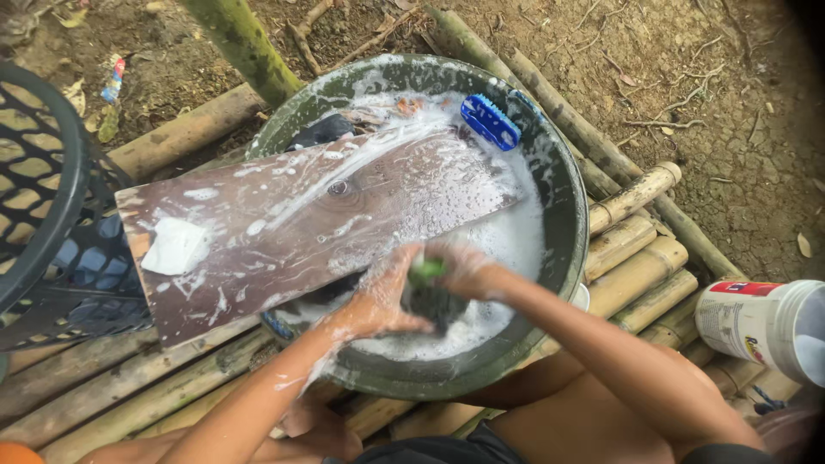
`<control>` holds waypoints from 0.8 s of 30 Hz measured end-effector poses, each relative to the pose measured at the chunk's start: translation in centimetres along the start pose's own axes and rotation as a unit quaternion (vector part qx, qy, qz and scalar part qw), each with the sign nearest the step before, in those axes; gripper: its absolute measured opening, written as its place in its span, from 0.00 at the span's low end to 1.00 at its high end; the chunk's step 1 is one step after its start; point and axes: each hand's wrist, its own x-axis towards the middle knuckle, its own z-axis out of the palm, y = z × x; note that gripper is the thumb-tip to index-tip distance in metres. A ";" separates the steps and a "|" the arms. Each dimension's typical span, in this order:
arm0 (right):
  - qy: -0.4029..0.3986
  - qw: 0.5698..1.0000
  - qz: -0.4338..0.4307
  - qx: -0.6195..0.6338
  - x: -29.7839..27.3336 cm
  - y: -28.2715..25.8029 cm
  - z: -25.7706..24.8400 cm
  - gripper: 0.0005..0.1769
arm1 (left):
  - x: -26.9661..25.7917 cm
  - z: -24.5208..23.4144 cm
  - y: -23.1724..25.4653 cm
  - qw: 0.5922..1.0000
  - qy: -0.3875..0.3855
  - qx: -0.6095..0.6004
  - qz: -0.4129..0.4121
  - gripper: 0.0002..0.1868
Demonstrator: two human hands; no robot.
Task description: The person washes clothes in a plastic basin using a brush and a wooden board. They scrub a grey shirt and a green cloth against the board, rinse them in the soapy water, and place the items into a black plastic basket.
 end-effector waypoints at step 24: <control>0.294 0.888 -0.116 0.335 0.5 9.3 0.3 0.80 | 8.1 -9.1 18.7 0.771 0.298 -0.558 0.073 0.44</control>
